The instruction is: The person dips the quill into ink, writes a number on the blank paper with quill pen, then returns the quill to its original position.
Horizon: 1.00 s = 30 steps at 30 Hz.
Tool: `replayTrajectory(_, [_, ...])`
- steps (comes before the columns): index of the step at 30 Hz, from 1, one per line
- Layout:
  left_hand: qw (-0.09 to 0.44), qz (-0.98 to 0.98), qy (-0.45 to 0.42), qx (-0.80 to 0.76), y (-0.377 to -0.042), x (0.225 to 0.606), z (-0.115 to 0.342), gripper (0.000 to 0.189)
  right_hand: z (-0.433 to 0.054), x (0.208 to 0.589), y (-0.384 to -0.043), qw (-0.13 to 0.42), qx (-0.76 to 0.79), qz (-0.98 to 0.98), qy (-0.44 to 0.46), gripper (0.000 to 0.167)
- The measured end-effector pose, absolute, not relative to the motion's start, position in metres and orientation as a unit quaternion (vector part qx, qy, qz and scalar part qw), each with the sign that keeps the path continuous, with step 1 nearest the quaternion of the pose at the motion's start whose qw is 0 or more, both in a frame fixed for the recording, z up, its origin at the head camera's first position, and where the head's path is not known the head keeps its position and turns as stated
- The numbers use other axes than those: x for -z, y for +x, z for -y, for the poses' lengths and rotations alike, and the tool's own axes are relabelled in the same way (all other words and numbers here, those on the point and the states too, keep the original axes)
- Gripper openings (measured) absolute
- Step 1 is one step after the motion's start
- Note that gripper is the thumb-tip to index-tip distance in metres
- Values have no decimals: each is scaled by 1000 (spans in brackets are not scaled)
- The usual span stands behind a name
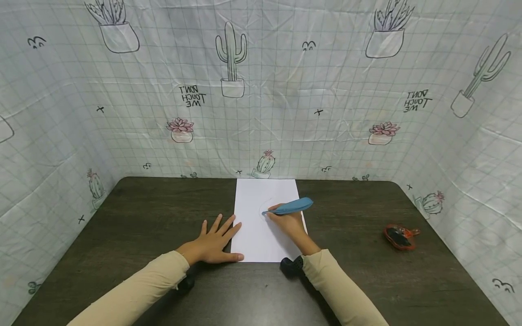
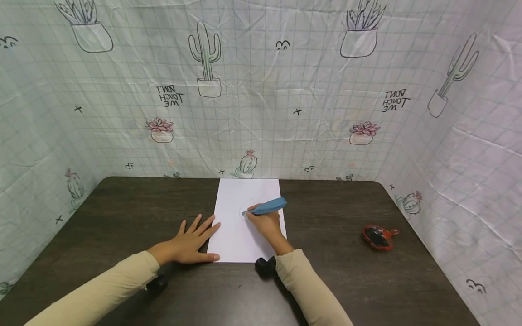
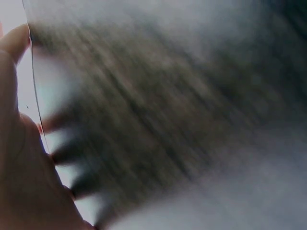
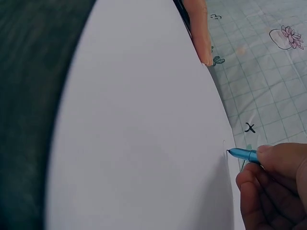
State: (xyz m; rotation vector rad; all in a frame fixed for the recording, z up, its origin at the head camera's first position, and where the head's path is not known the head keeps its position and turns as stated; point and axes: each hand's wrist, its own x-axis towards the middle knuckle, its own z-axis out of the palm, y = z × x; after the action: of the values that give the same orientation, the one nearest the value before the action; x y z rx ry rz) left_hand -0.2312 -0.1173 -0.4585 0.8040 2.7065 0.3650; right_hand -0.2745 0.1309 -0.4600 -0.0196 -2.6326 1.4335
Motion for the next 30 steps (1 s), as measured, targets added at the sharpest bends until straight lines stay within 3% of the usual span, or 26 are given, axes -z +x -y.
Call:
replayTrajectory(10, [146,-942,276,-125,-231,459,116,90,-130,459,-268,51,-473,879,10,12])
replayTrajectory(30, [148,-941,276,-128,-230,459,116,90,-128,459,-265,68,-468,881,20,12])
